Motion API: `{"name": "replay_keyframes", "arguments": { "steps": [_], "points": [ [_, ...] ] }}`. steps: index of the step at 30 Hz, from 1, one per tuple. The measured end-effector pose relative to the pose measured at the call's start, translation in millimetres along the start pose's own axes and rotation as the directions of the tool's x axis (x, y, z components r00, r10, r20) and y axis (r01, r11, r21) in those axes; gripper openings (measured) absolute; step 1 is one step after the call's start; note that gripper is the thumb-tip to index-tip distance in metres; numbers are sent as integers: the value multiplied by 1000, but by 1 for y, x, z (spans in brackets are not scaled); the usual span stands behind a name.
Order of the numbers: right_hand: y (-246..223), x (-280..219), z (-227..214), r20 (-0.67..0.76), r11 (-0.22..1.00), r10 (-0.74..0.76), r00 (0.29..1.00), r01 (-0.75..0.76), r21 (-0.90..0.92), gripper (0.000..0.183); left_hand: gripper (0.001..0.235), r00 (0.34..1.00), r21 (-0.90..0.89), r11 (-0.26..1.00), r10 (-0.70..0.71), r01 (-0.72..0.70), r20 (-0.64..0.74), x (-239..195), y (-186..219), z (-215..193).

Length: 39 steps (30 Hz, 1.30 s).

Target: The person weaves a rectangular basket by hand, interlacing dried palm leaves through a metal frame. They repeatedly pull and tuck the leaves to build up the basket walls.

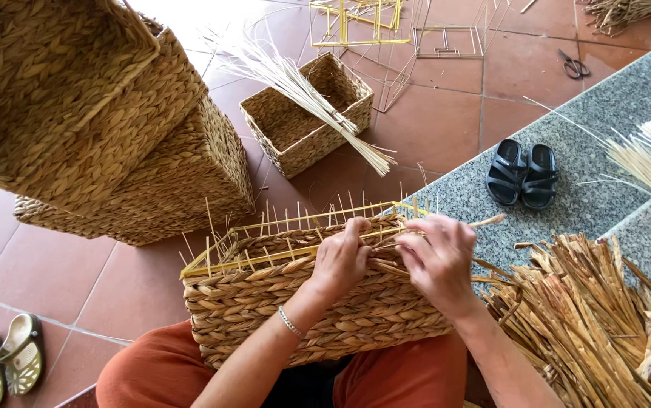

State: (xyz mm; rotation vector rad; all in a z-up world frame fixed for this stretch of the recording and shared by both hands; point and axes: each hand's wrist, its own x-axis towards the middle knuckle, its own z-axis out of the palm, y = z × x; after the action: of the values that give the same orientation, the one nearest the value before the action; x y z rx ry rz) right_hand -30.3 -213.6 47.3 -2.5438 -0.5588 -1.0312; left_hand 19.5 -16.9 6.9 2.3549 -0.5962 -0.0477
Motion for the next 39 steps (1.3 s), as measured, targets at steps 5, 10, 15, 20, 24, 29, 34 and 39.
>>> {"name": "replay_keyframes", "arguments": {
  "steps": [5,10,15,20,24,29,34,39],
  "points": [
    [0,-24,-1,170,994,-38,985,19,112,53,34,990,118,983,140,-140,9,10,8,-6],
    [-8,-28,-8,261,960,57,964,-125,252,49,17,988,320,942,57,-102,147,24,17,-10],
    [-11,-15,-22,390,907,153,908,-285,309,43,26,944,322,888,308,-329,116,20,21,-13],
    [-15,-4,-17,354,976,100,930,-160,145,21,47,956,73,963,245,-259,159,-1,25,-20],
    [-5,4,-21,352,970,119,928,-185,159,22,54,980,-215,962,186,-166,75,-4,24,-28],
    [-4,21,-19,292,994,-95,952,105,-19,7,33,991,-321,945,97,-63,91,-2,20,-24],
    [4,44,-5,269,981,-196,943,185,66,7,22,995,-295,952,96,-81,37,6,20,-16],
    [37,43,2,322,959,53,945,-138,247,12,36,964,-326,920,-154,219,216,11,24,-20]
  ]
}}
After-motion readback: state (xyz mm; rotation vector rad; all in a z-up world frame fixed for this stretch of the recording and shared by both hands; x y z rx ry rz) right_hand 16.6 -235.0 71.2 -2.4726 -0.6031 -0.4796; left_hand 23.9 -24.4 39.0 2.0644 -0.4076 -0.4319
